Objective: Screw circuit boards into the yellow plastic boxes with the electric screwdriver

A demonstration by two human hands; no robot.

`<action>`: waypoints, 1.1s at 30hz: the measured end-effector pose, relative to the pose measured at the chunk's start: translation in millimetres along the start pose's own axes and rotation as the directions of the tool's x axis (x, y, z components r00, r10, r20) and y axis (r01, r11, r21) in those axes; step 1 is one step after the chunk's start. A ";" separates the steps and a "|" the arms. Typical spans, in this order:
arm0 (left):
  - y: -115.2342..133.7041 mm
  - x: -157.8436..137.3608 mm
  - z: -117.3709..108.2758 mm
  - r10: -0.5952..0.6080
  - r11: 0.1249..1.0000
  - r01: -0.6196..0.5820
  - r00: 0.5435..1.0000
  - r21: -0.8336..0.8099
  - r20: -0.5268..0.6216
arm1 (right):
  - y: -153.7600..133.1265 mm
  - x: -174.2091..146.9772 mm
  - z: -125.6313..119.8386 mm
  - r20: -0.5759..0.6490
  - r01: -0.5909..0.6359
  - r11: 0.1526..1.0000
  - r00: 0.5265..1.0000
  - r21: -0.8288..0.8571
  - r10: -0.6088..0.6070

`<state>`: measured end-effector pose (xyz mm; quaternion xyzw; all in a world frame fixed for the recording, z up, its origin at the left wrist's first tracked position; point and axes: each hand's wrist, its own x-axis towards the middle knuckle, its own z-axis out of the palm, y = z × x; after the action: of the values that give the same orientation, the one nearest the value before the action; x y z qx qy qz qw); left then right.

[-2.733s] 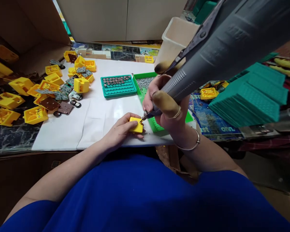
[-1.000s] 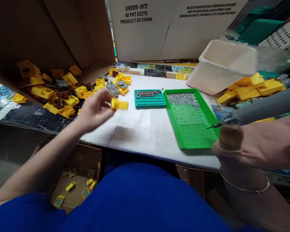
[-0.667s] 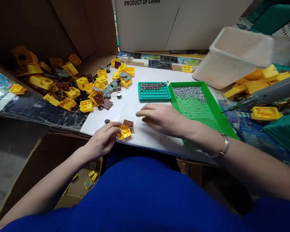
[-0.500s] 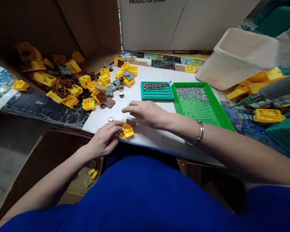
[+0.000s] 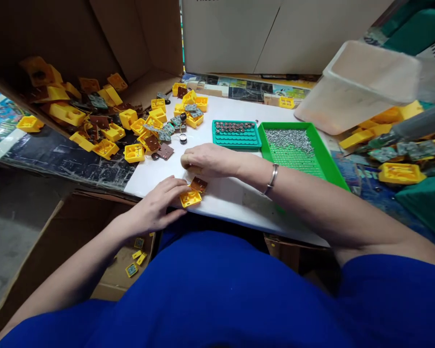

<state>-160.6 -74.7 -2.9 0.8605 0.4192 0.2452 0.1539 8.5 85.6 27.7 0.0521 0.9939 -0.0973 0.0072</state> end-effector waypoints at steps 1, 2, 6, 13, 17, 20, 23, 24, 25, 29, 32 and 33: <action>-1.0 1.4 -6.5 -0.002 1.000 0.003 0.998 -0.020 0.055 | -4.1 -7.5 -4.9 -0.004 -0.063 0.998 0.998 -0.017 0.063; -1.7 3.2 -11.9 -0.008 0.999 0.011 0.995 -0.035 0.095 | -8.3 -15.4 -9.9 -0.025 -0.116 0.993 0.993 -0.031 0.115; -3.6 13.8 -17.7 -0.018 0.998 0.024 0.994 -0.060 0.107 | -24.3 -49.9 -22.7 -0.235 -0.224 0.972 0.943 0.069 0.234; -10.3 39.2 -2.3 0.043 0.996 -0.037 0.996 -0.087 0.073 | -48.4 -106.0 -12.5 -0.498 -0.239 0.883 0.752 0.405 0.432; -14.5 59.7 -0.2 0.147 0.986 -0.132 0.976 -0.097 0.163 | -57.2 -122.9 -5.9 -0.503 -0.236 0.819 0.690 0.524 0.521; -14.9 75.6 -2.4 0.174 0.985 -0.166 0.937 -0.051 0.304 | -60.2 -129.7 -2.2 -0.507 -0.225 0.783 0.652 0.579 0.563; -15.2 84.4 -3.4 0.118 0.989 -0.138 0.949 0.048 0.292 | -61.8 -133.7 1.4 -0.479 -0.218 0.685 0.570 0.695 0.667; -15.5 85.0 -2.7 0.095 0.988 -0.122 0.961 0.090 0.260 | -62.3 -134.3 3.3 -0.455 -0.212 0.638 0.542 0.740 0.707; -15.7 84.5 -1.5 0.075 0.986 -0.106 0.972 0.131 0.223 | -62.7 -134.5 5.8 -0.426 -0.210 0.593 0.518 0.777 0.741; -10.5 75.0 8.1 -0.011 0.966 -0.010 0.997 0.257 0.078 | -65.3 -130.7 23.8 -0.368 -0.317 0.572 0.516 0.757 0.773; 1.8 67.6 11.8 -0.103 0.929 0.087 0.994 0.360 0.026 | -68.9 -125.8 39.5 -0.334 -0.557 0.681 0.602 0.476 0.726; 6.1 65.8 10.4 -0.133 0.923 0.114 0.991 0.368 0.028 | -70.4 -124.7 43.2 -0.307 -0.626 0.696 0.626 0.350 0.717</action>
<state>-116.2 -26.5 10.5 0.8521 0.5065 0.1303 0.0172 125.3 -4.2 1.9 0.4412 0.8616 -0.1778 -0.1769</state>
